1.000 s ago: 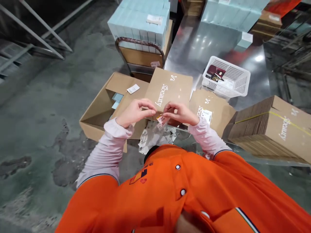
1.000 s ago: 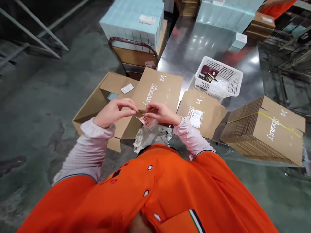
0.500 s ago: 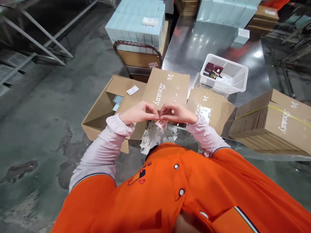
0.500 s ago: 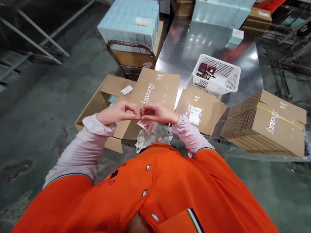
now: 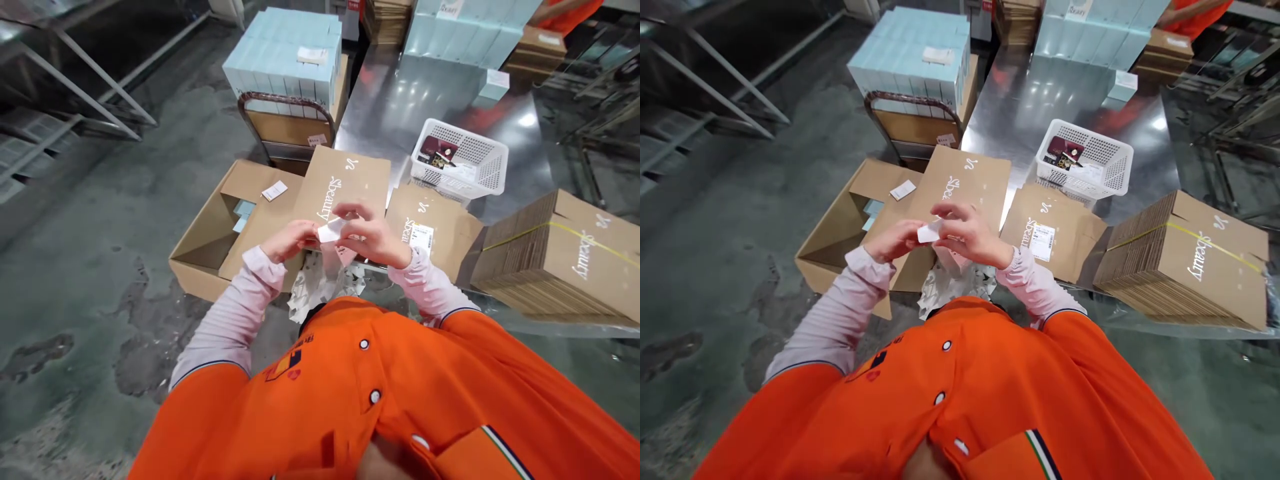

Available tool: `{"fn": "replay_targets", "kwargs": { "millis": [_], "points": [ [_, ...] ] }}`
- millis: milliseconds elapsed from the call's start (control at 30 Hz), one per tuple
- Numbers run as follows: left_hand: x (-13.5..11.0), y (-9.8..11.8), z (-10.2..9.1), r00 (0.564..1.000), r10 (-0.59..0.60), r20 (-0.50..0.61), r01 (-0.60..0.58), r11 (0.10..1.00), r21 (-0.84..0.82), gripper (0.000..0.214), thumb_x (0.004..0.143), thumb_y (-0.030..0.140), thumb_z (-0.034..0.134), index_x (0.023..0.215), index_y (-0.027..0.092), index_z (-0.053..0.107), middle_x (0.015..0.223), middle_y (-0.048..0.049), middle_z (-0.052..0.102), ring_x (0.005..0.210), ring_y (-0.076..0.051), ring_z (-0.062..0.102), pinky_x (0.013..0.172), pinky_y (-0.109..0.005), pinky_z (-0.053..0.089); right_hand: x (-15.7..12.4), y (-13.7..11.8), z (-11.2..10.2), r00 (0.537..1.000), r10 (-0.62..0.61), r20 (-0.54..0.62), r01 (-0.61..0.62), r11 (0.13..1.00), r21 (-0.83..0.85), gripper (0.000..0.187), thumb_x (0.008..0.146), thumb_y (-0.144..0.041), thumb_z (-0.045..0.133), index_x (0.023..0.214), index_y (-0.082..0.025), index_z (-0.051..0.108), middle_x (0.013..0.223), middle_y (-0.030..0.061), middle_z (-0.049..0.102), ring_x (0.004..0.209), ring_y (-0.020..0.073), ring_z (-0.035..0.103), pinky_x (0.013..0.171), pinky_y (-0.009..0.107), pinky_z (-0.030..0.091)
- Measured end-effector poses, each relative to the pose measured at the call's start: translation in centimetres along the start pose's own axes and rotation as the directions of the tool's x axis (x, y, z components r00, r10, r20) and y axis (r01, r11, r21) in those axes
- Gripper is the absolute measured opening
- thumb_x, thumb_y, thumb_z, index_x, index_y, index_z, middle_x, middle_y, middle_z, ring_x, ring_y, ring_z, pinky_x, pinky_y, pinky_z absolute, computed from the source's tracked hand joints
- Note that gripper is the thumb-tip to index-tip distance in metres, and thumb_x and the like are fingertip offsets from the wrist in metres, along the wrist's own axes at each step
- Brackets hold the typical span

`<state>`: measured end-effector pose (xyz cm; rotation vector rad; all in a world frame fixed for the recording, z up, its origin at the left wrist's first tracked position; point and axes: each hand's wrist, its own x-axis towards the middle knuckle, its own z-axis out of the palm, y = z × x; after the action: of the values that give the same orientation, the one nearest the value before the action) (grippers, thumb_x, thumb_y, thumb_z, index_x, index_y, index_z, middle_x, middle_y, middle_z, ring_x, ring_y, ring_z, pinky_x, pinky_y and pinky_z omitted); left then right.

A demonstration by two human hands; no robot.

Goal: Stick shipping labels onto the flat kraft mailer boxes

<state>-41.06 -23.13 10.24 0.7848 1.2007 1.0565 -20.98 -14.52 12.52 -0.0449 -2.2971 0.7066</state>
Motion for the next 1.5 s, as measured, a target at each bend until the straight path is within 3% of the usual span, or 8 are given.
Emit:
{"fn": "replay_targets", "kwargs": {
  "millis": [333,500,633,767,1000,1367,1433,1500],
  "points": [
    [0.2,-4.9,-2.8,0.958,0.23,-0.173,-0.201,0.965,0.167,0.024,0.064,0.036,0.075,0.067,0.016,0.064,0.081,-0.0038,0.064,0.078,-0.016,0.058,0.079,-0.029,0.045,0.8,-0.8,-1.4,0.995,0.05,0.082,-0.042,0.994,-0.098,0.016,0.085,-0.036,0.067,0.076,-0.023,0.067,0.121,0.0056,0.055,0.125,0.0268,0.046,0.112,0.057,0.025],
    [-0.9,-3.1,-0.9,0.86,0.508,-0.049,-0.51,0.858,-0.068,0.07,0.066,0.063,0.07,0.122,0.021,0.062,0.138,-0.0124,0.054,0.133,-0.031,0.044,0.107,-0.043,0.037,2.8,-1.9,-1.7,0.989,0.118,0.089,-0.12,0.993,0.02,0.02,0.084,-0.039,0.068,0.078,-0.02,0.066,0.121,0.0079,0.055,0.117,0.0243,0.051,0.106,0.048,0.036],
    [-0.9,-3.3,2.4,0.899,0.409,0.157,-0.376,0.905,-0.2,0.09,0.046,0.059,0.086,0.123,0.018,0.063,0.123,-0.0154,0.065,0.119,-0.039,0.056,0.097,-0.048,0.048,4.5,-1.2,-1.6,0.974,0.228,-0.009,-0.228,0.973,0.035,0.022,0.082,-0.039,0.069,0.076,-0.018,0.067,0.113,0.0071,0.057,0.113,0.0237,0.053,0.104,0.046,0.038],
    [0.1,-6.5,3.6,0.947,0.321,0.011,-0.312,0.927,-0.207,0.073,0.05,0.051,0.087,0.111,0.015,0.069,0.106,-0.0136,0.072,0.101,-0.033,0.067,0.09,-0.043,0.053,5.3,1.7,-1.4,0.922,0.38,-0.075,-0.376,0.924,0.065,0.023,0.072,-0.039,0.077,0.069,-0.017,0.069,0.105,0.006,0.059,0.105,0.0228,0.056,0.102,0.044,0.04],
    [-0.2,-10.7,3.7,1.0,-0.02,0.01,0.022,0.977,-0.214,0.048,0.053,0.034,0.089,0.093,0.01,0.074,0.1,-0.0156,0.074,0.096,-0.031,0.069,0.092,-0.042,0.051,2.3,9.8,0.5,0.699,0.714,-0.047,-0.703,0.697,0.137,0.018,0.06,-0.03,0.082,0.065,-0.016,0.071,0.1,0.0065,0.063,0.101,0.0222,0.061,0.096,0.037,0.045],
    [3.2,-8.5,2.5,0.999,-0.032,0.007,0.033,0.962,-0.271,0.053,0.057,0.026,0.086,0.106,0.012,0.071,0.106,-0.0154,0.073,0.094,-0.029,0.069,0.088,-0.041,0.052,3.1,20.2,1.3,0.553,0.794,-0.252,-0.83,0.5,-0.247,0.045,0.066,-0.041,0.08,0.103,-0.018,0.071,0.123,0.0103,0.058,0.119,0.0301,0.05,0.105,0.048,0.036],
    [1.2,-10.1,2.7,0.998,-0.07,0.002,0.068,0.968,-0.24,0.051,0.056,0.029,0.086,0.102,0.014,0.072,0.106,-0.0149,0.073,0.09,-0.028,0.07,0.084,-0.042,0.054,3.0,20.1,1.4,0.578,0.778,-0.248,-0.805,0.493,-0.332,0.071,0.07,-0.045,0.077,0.131,-0.017,0.055,0.136,0.016,0.05,0.128,0.0352,0.042,0.107,0.056,0.029],
    [-1.5,-11.9,2.6,0.991,-0.135,0.004,0.132,0.967,-0.219,0.048,0.054,0.032,0.088,0.096,0.015,0.073,0.103,-0.0139,0.074,0.088,-0.028,0.07,0.082,-0.04,0.055,3.0,19.8,1.6,0.705,0.7,-0.118,-0.674,0.608,-0.42,0.081,0.075,-0.047,0.072,0.143,-0.015,0.041,0.148,0.0193,0.037,0.138,0.0378,0.03,0.112,0.061,0.018]
  ]
}}
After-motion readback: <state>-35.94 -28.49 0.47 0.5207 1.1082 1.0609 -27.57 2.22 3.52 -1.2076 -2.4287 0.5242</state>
